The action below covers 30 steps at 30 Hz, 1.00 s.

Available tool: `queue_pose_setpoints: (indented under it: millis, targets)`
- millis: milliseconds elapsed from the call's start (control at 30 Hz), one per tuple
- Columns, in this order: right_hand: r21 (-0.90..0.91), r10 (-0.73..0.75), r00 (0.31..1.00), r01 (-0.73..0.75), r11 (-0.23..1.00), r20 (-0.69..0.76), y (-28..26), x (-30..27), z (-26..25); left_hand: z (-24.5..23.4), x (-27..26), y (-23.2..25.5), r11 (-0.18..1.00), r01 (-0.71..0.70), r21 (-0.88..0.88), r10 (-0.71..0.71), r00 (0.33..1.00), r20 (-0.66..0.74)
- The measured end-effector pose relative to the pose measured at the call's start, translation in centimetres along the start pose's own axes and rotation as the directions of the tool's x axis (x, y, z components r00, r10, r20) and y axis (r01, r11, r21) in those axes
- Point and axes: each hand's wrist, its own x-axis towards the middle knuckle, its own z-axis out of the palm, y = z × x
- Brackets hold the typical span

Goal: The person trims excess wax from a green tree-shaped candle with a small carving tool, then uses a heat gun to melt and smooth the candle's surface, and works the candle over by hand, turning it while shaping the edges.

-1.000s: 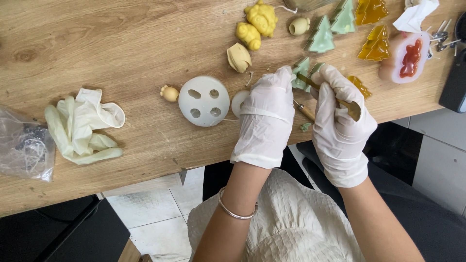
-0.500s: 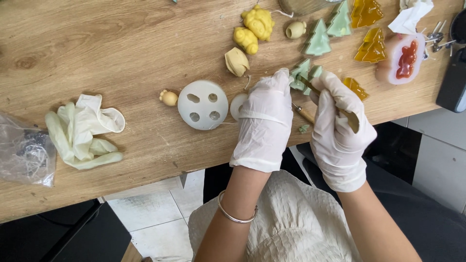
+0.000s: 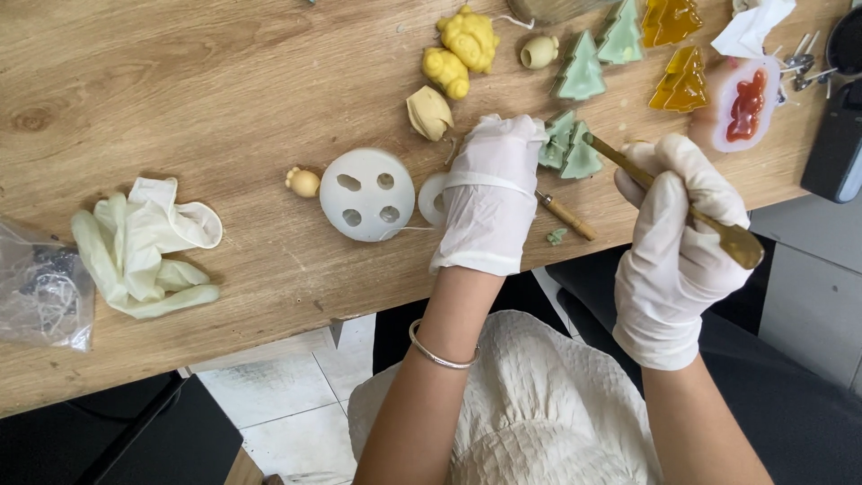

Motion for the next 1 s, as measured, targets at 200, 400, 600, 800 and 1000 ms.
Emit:
queue_pose_setpoints:
  millis: [200, 400, 600, 800, 1000]
  targets:
    - [0.091, 0.062, 0.998, -0.065, 0.994, 0.032, 2.0, 0.7, -0.8, -0.1, -0.3, -0.3, 1.0, 0.007, 0.03, -0.007, 1.0, 0.001]
    - [0.076, 0.087, 0.992, -0.094, 0.993, 0.093, 2.6, 0.9, -1.0, -0.8, -0.2, 0.1, 0.996, 0.052, 0.078, -0.055, 0.998, 0.038]
    - [0.01, -0.012, 0.988, 0.01, 1.0, 0.154, 2.7, 0.3, -0.2, -1.3, 0.1, 0.7, 0.979, 0.163, 0.121, -0.179, 0.974, 0.141]
    - [-0.141, -0.171, 0.965, 0.201, 0.969, 0.198, 4.6, -0.3, 0.7, -1.9, 1.0, 0.9, 0.935, 0.353, 0.03, -0.347, 0.898, 0.271]
    - [-0.097, -0.213, 0.956, 0.236, 0.967, 0.199, 5.9, -0.8, 0.3, -3.2, 1.8, 1.7, 0.85, 0.521, -0.08, -0.451, 0.798, 0.399]
